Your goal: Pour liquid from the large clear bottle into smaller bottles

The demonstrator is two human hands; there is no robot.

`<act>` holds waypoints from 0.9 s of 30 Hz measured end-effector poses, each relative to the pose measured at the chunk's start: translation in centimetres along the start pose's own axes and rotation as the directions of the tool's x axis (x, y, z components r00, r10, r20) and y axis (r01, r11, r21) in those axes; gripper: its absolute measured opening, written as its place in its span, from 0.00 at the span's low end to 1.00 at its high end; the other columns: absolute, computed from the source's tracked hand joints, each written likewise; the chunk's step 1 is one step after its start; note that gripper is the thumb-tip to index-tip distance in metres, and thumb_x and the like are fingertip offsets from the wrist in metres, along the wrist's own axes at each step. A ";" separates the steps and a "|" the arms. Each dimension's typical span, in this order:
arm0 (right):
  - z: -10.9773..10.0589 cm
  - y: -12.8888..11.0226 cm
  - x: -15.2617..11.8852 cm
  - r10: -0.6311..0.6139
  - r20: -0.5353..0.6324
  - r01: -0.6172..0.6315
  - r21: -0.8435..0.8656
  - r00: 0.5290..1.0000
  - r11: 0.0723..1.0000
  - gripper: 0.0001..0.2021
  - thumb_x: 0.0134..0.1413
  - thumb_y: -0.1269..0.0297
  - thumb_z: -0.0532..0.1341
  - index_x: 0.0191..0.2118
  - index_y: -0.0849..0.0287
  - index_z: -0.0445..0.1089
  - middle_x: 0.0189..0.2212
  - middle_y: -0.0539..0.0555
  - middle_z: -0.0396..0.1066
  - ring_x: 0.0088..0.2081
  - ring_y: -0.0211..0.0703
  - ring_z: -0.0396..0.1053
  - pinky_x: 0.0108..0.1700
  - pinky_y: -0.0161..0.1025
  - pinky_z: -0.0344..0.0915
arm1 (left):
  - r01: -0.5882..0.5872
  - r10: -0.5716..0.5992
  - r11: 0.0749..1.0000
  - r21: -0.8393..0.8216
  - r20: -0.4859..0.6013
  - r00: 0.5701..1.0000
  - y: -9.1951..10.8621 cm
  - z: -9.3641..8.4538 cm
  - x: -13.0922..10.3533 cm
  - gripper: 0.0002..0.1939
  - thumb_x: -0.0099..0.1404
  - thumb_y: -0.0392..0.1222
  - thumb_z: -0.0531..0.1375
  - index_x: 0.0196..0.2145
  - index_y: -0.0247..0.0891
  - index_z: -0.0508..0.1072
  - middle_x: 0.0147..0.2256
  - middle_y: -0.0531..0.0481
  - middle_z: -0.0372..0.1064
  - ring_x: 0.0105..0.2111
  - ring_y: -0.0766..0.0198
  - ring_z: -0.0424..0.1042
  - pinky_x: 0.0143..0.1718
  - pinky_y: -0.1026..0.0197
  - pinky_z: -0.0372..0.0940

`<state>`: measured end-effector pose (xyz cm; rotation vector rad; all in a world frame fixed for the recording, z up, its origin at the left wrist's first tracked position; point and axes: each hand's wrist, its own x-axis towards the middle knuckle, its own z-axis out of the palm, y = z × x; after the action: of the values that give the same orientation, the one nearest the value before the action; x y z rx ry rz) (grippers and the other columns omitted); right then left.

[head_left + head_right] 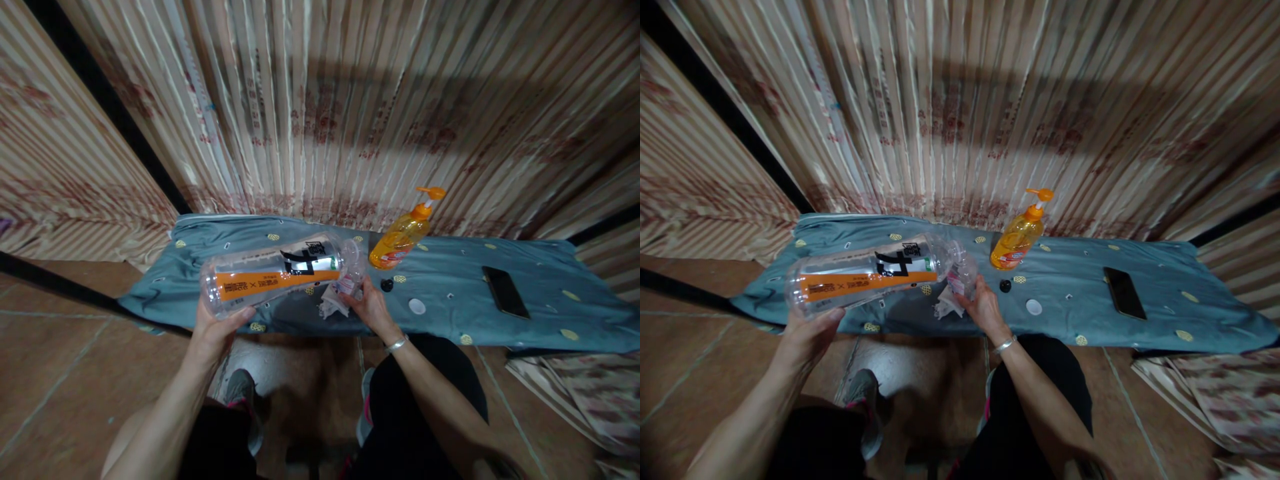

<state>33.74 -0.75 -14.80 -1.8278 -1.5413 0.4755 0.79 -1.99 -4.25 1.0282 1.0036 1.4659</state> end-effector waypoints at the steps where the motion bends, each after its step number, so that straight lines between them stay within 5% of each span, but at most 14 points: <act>1: 0.0 -0.1 0.0 0.006 0.000 -0.006 -0.005 1.000 1.000 0.21 0.55 0.53 0.72 0.50 0.56 0.71 0.40 0.61 0.81 0.40 0.62 0.83 0.46 0.55 0.79 | 0.000 0.000 1.000 -0.006 0.004 1.000 0.2 0.2 -0.1 0.43 0.46 0.43 0.81 0.60 0.44 0.76 0.50 0.44 0.84 0.51 0.43 0.84 0.59 0.42 0.77; 19: 0.3 0.2 -0.2 -0.016 -0.024 0.016 0.018 1.000 1.000 0.24 0.57 0.51 0.70 0.54 0.58 0.70 0.44 0.64 0.83 0.44 0.64 0.84 0.48 0.56 0.79 | -0.010 0.010 1.000 -0.005 0.022 1.000 -0.4 -0.9 0.6 0.46 0.42 0.42 0.83 0.59 0.43 0.75 0.49 0.42 0.84 0.51 0.42 0.84 0.56 0.45 0.79; 27: 0.1 0.3 0.0 -0.015 -0.007 0.015 -0.001 1.000 1.000 0.25 0.56 0.50 0.71 0.54 0.58 0.70 0.44 0.63 0.83 0.44 0.63 0.83 0.48 0.56 0.80 | -0.030 0.030 0.999 -0.028 -0.027 0.999 -0.1 0.0 0.1 0.45 0.42 0.44 0.83 0.58 0.42 0.77 0.48 0.43 0.85 0.46 0.45 0.85 0.53 0.46 0.80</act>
<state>33.84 -0.77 -15.10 -1.8153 -1.5496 0.4616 0.80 -1.89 -4.33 1.0100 0.9876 1.5174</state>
